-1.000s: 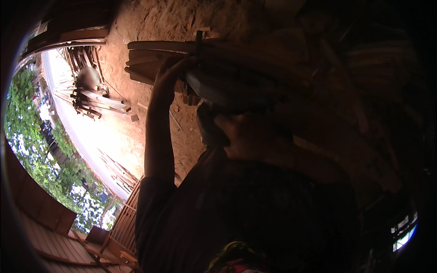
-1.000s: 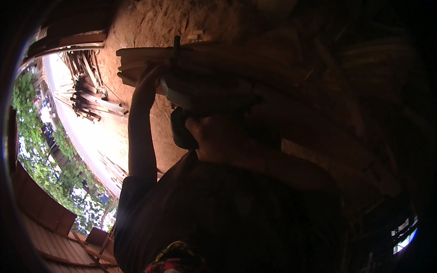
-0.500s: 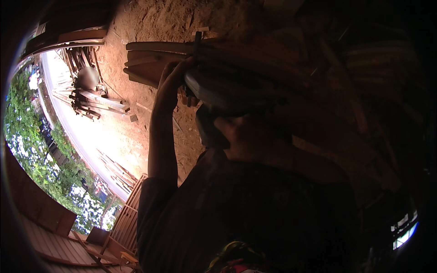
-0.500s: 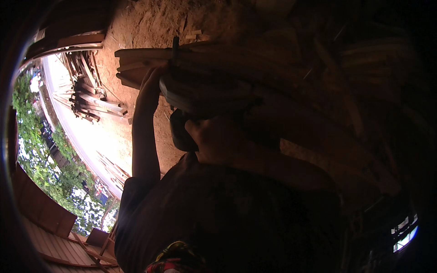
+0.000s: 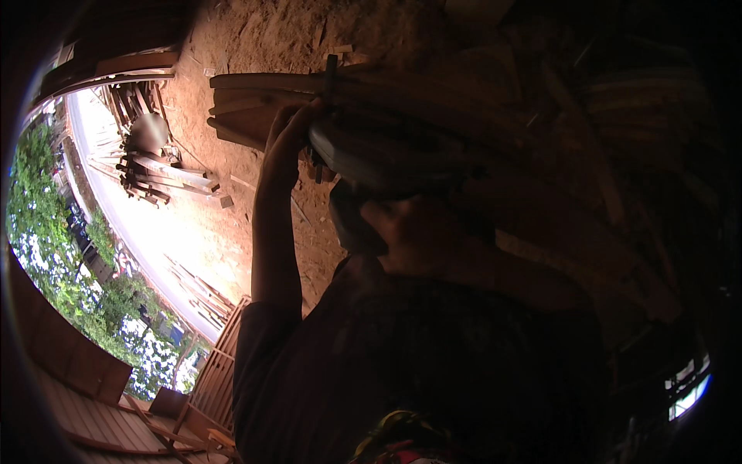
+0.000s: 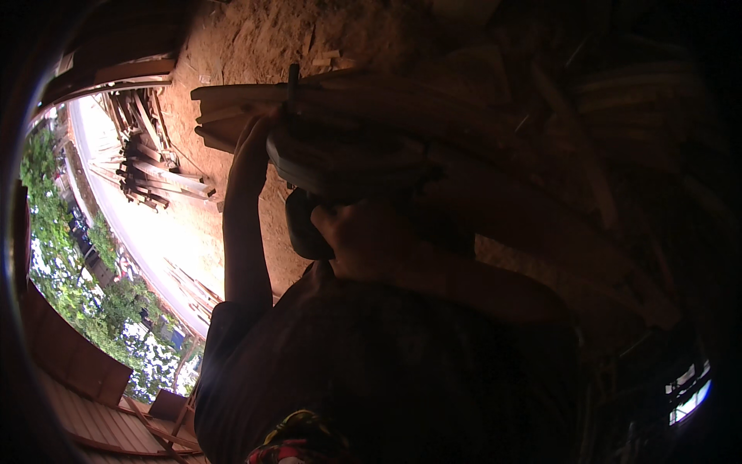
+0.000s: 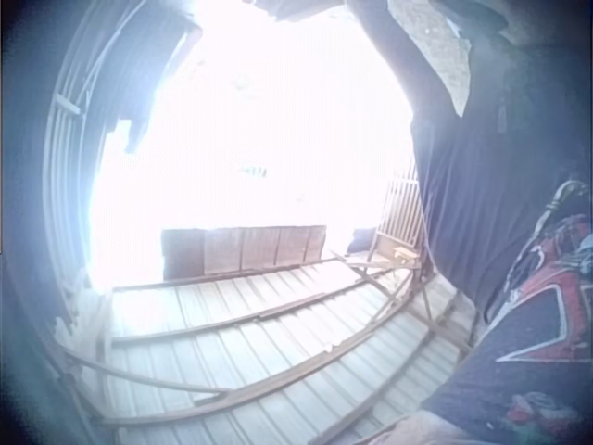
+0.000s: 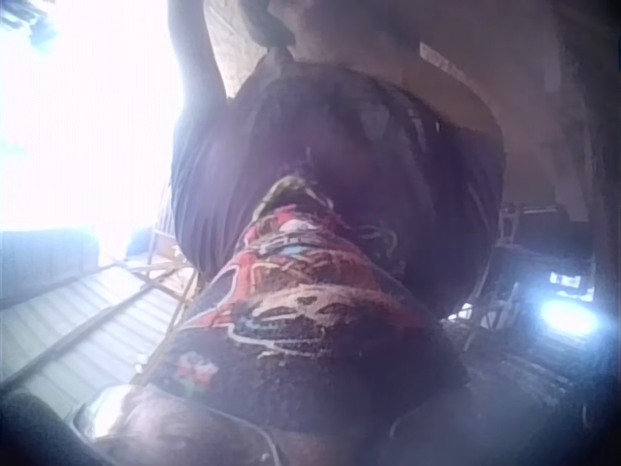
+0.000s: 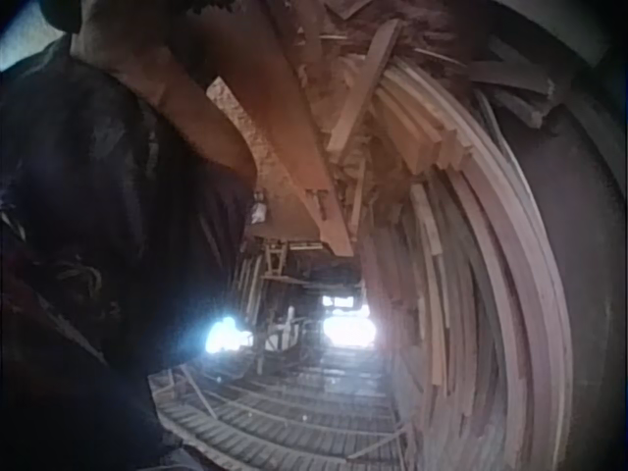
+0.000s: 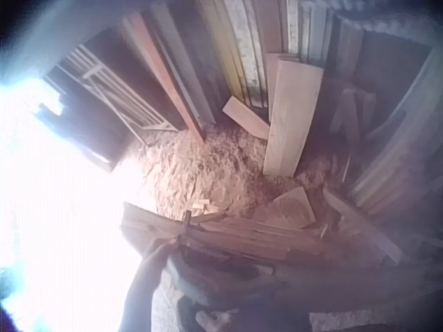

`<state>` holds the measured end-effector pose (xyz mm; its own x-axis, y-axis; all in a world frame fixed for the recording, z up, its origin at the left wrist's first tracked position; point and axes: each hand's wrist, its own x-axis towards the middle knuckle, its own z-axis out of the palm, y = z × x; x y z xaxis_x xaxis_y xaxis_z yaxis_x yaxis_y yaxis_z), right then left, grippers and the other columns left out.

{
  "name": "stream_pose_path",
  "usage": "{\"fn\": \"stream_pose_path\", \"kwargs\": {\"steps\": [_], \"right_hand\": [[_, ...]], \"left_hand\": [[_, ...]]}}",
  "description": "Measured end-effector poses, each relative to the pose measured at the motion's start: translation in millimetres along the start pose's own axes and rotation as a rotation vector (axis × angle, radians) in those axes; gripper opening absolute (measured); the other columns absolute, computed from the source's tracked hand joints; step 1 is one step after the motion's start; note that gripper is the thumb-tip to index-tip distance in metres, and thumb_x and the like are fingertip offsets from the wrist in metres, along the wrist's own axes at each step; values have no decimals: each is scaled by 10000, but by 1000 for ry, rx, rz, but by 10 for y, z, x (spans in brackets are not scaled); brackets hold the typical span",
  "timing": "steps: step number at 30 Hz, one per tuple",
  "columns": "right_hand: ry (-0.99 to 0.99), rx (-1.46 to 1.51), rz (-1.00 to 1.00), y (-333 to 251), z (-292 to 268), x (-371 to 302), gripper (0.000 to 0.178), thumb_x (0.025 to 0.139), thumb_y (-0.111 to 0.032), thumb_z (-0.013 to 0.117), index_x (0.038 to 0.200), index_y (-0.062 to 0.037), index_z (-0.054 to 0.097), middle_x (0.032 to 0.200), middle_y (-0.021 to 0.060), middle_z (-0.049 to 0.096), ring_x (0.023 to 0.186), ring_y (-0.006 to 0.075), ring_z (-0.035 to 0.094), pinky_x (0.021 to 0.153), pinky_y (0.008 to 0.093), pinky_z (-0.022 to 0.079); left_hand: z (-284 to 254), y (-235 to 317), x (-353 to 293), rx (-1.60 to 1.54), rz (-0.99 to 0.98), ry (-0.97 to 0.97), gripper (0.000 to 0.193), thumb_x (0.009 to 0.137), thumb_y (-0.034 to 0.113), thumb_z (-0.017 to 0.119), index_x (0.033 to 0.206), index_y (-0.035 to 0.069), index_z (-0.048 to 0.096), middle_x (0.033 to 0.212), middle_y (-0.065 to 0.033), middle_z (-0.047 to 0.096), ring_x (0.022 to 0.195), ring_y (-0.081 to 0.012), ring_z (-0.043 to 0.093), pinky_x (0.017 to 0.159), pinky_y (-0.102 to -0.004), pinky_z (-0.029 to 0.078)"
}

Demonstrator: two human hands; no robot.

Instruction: The person uses a circular saw to cut a wooden plank into smaller pieces. They position the wood, make cuts, and handle the resulting pieces, repeating the process several times.

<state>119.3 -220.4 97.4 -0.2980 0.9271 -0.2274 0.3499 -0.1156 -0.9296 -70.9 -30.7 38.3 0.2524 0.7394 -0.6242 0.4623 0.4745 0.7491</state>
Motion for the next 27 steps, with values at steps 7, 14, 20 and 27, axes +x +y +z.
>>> {"fn": "stream_pose_path", "kwargs": {"steps": [7, 14, 20, 27], "right_hand": [[24, 4, -25, 4, 21, 22, 407, 720, -223, 850, 968, -14, 605, 852, 180, 731, 763, 341, 763, 689, 452, 635], [21, -1, -28, 6, 26, 51, 410, 716, -195, 846, 988, -9, 601, 856, 179, 732, 771, 343, 768, 697, 452, 639], [6, 16, -25, 5, 34, 75, 405, 724, -176, 833, 1002, -8, 592, 868, 185, 730, 789, 349, 769, 698, 459, 639], [16, 36, -24, -21, 22, 103, 398, 734, -176, 835, 997, -7, 589, 869, 190, 729, 798, 363, 766, 709, 464, 640]], "left_hand": [[-27, 3, 25, 17, -17, -7, 576, 917, 489, 763, 1199, -3, 664, 1097, -90, 693, 1049, -176, 607, 990, -329, 443], [-49, -17, 47, 6, -7, -10, 595, 907, 506, 761, 1190, -10, 673, 1104, -99, 688, 1060, -189, 605, 1003, -337, 431], [-78, -9, 63, 17, -30, -9, 609, 899, 511, 764, 1196, -14, 679, 1107, -99, 689, 1068, -188, 603, 1009, -335, 424], [-62, 51, 43, -5, -51, 5, 622, 903, 505, 760, 1205, -30, 666, 1104, -106, 697, 1067, -187, 604, 1012, -334, 428]]}}
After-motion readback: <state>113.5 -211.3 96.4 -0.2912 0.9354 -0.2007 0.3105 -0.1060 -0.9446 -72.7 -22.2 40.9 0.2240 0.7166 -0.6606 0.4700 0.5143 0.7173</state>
